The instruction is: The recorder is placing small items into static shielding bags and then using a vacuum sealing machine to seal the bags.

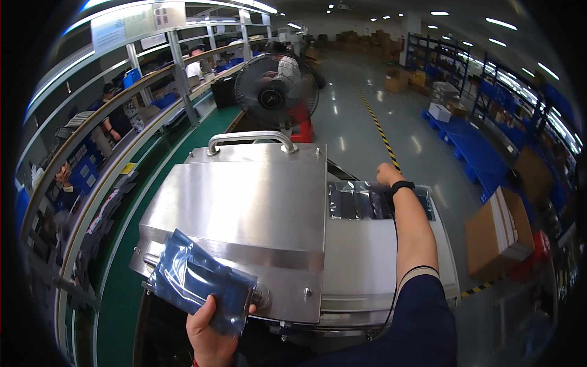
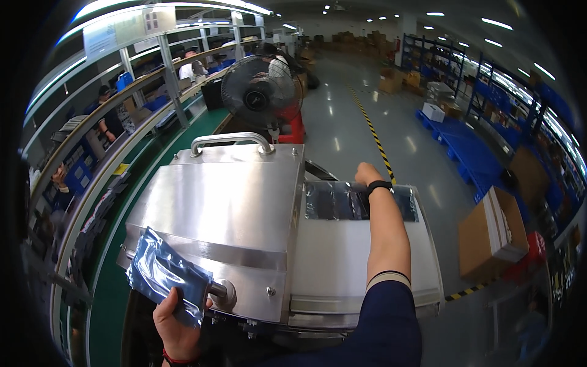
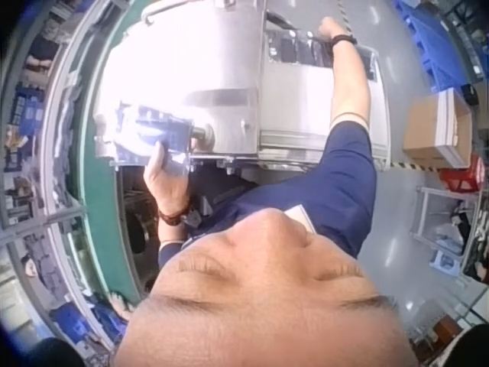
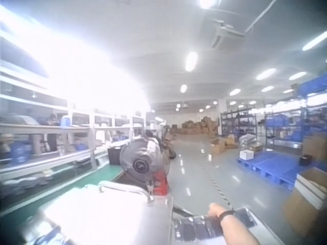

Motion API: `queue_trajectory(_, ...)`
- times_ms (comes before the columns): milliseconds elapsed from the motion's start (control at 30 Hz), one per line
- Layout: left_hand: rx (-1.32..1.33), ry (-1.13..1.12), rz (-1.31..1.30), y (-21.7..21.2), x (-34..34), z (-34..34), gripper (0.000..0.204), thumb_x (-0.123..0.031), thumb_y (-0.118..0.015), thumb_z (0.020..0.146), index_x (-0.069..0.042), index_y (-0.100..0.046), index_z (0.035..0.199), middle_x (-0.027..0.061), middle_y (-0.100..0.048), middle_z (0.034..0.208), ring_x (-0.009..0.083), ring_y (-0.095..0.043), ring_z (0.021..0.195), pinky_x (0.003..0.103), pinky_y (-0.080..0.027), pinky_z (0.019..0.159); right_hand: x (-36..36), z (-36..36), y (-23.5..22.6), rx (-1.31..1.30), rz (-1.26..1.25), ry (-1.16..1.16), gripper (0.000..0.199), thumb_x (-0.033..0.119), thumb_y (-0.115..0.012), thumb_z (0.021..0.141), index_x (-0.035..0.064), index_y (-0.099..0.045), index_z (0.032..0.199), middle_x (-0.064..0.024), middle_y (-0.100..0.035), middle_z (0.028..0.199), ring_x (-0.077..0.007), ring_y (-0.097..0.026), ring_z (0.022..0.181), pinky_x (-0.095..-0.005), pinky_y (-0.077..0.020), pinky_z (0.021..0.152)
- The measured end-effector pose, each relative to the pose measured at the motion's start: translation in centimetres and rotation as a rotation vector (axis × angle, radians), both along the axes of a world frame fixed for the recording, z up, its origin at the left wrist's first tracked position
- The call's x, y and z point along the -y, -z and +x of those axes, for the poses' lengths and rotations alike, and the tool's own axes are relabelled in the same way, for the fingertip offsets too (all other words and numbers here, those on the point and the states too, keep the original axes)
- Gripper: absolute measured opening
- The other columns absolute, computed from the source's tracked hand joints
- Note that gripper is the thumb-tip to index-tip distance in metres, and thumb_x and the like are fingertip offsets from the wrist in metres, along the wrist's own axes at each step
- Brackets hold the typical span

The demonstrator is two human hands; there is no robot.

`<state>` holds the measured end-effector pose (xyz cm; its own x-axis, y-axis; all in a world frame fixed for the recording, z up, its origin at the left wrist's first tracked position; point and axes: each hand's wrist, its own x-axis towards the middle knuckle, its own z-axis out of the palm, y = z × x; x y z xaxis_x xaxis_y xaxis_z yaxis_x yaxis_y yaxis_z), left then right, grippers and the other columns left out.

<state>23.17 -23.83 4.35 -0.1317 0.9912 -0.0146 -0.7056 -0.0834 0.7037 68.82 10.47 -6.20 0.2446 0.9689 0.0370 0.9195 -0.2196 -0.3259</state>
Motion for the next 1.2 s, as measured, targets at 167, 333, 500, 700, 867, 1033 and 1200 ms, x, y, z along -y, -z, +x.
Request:
queue_trajectory(167, -0.001, -0.149, -0.081, -0.7, 0.9, -0.5, 0.030, -0.015, -0.052, 0.087, 0.003, -0.053, 0.111, 0.0144, -0.064, 0.100, 0.0282, -0.065, 0.083, 0.044, -0.055, 0.067, -0.5, -0.2, 1.5, -0.034, -0.185, -0.001, 0.047, 0.038, -0.054, 0.085, 0.0008, -0.061, 0.112, -0.0228, -0.054, 0.122, -0.0364, -0.050, 0.116, -0.0433, -0.0387, 0.098)
queue_trajectory(333, 0.042, -0.159, -0.069, 0.0, 2.2, -3.0, 0.023, -0.015, -0.046, 0.094, 0.000, -0.058, 0.108, 0.0116, -0.061, 0.106, 0.0247, -0.058, 0.097, 0.043, -0.046, 0.085, -0.1, 0.4, 0.5, -0.162, -0.326, 0.032, 0.075, 0.065, -0.056, 0.076, 0.0016, -0.059, 0.118, -0.0200, -0.052, 0.128, -0.0354, -0.048, 0.120, -0.0423, -0.0353, 0.101)
queue_trajectory(500, -0.091, -0.323, -0.059, 1.5, 1.8, -4.0, 0.022, -0.019, -0.054, 0.088, -0.001, -0.060, 0.100, 0.0113, -0.066, 0.094, 0.0235, -0.066, 0.081, 0.041, -0.056, 0.067, -0.2, 0.4, 0.7, -0.062, -0.351, -0.057, 0.071, 0.067, -0.058, 0.074, 0.0087, -0.063, 0.115, -0.0134, -0.056, 0.124, -0.0323, -0.050, 0.118, -0.0406, -0.0364, 0.100)
queue_trajectory(700, 0.052, -0.187, -0.011, 0.0, 2.5, -3.7, 0.022, -0.012, -0.046, 0.094, 0.001, -0.057, 0.108, 0.0117, -0.062, 0.105, 0.0262, -0.058, 0.097, 0.049, -0.046, 0.086, -0.4, 0.4, -0.3, -0.041, -0.371, -0.140, 0.071, 0.071, -0.059, 0.069, 0.0143, -0.066, 0.111, -0.0099, -0.060, 0.120, -0.0284, -0.053, 0.115, -0.0385, -0.0372, 0.100)
queue_trajectory(867, 0.008, -0.214, -0.036, 0.4, 2.9, -4.2, 0.022, -0.013, -0.047, 0.094, 0.002, -0.057, 0.108, 0.0122, -0.062, 0.102, 0.0262, -0.060, 0.094, 0.047, -0.048, 0.086, -0.9, 0.9, -0.2, 0.003, -0.436, -0.140, 0.087, 0.076, -0.062, 0.060, 0.0085, -0.063, 0.115, -0.0140, -0.057, 0.123, -0.0307, -0.051, 0.118, -0.0374, -0.0377, 0.100)
queue_trajectory(1033, -0.037, -0.239, -0.002, 0.9, 2.9, -4.8, 0.024, -0.013, -0.046, 0.094, 0.003, -0.056, 0.108, 0.0144, -0.062, 0.103, 0.0264, -0.060, 0.094, 0.044, -0.049, 0.086, -1.2, 0.5, -0.1, 0.016, -0.395, -0.124, 0.088, 0.071, -0.069, 0.058, 0.0023, -0.063, 0.111, -0.0145, -0.058, 0.122, -0.0308, -0.052, 0.117, -0.0380, -0.0407, 0.097)
queue_trajectory(1200, -0.076, -0.248, -0.010, 0.7, 3.2, -5.1, 0.026, -0.014, -0.047, 0.094, 0.005, -0.055, 0.110, 0.0157, -0.062, 0.104, 0.0268, -0.059, 0.096, 0.044, -0.048, 0.086, -2.1, 0.6, 0.0, 0.047, -0.271, -0.135, 0.080, 0.061, -0.078, 0.053, 0.0016, -0.065, 0.104, -0.0170, -0.063, 0.110, -0.0299, -0.055, 0.111, -0.0423, -0.0348, 0.101)
